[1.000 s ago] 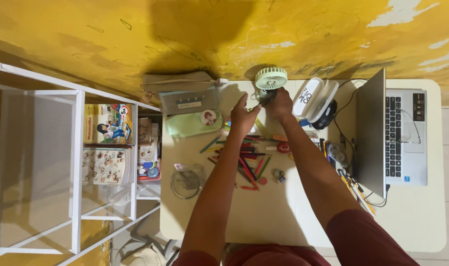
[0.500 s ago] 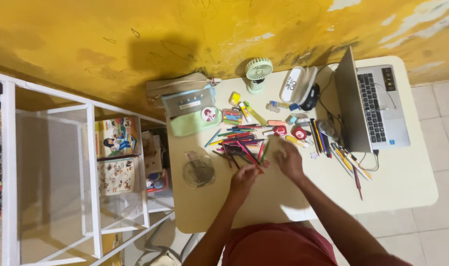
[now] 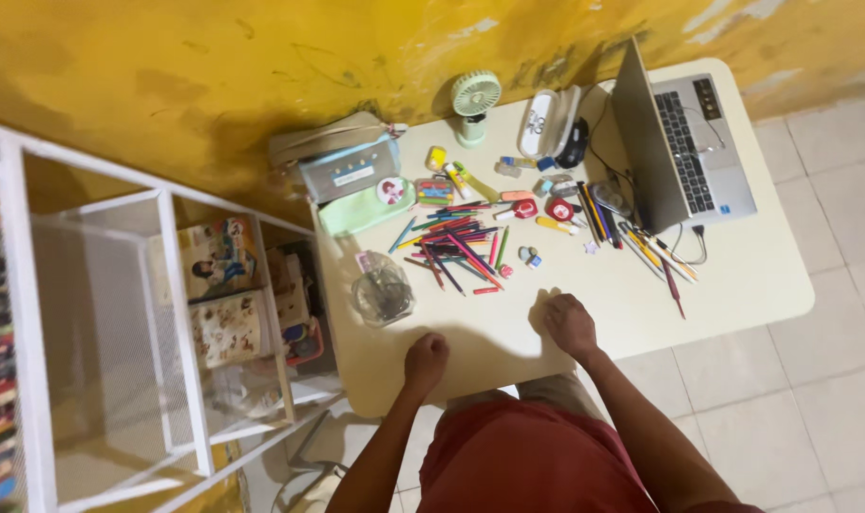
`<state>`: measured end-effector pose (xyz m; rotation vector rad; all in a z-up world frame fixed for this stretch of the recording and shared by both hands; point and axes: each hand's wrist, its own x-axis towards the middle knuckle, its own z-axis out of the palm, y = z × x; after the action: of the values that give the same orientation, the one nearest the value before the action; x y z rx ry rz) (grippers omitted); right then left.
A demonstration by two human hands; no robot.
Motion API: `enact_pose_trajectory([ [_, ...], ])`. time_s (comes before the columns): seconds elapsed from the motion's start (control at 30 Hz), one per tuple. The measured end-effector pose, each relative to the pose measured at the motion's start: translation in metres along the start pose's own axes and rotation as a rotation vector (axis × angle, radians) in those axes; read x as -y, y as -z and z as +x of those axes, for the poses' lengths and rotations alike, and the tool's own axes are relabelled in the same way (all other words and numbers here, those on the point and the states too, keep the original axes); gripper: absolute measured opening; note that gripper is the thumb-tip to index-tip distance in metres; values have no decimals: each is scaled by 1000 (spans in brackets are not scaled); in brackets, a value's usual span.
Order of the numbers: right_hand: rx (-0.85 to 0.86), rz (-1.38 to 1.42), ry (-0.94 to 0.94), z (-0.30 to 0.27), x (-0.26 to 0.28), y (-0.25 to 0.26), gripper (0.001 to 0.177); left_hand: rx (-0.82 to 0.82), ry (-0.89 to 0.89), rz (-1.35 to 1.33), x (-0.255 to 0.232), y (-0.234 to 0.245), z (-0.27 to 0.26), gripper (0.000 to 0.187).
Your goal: The person organizes a cluttered desk by sorting various stationery items. They place notebooks into a white wire mesh shelf, put rubber bands into a glass jar, and pack pens, pencils, and other small items into a beige pencil case. The person also moves a small fan and a laptop to clear space on the desk.
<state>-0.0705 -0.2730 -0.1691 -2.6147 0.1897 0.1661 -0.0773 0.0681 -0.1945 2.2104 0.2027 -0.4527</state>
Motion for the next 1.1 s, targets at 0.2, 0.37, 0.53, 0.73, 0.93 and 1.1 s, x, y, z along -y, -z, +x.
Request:
enact_pose_trajectory([
  [0.2,131,-231,163,20,2,3,14,-28,-183,-330,-83,32,-25,21],
  [0.37,126,18,101,29,0,15,21,-234,-366,-345,-157,120,19,18],
  [0.53,216,14,25,33,-1,20,26,-550,-474,-120,-172,232,145,27],
  [0.73,257,6,-36,36,-3,14,29,-586,-548,542,-122,271,277,29],
  [0.93,245,69,-62,36,-1,19,35,-532,-455,781,-75,258,349,42],
  [1.1,267,50,-156,38,2,15,27,-690,-565,970,-55,243,387,20],
])
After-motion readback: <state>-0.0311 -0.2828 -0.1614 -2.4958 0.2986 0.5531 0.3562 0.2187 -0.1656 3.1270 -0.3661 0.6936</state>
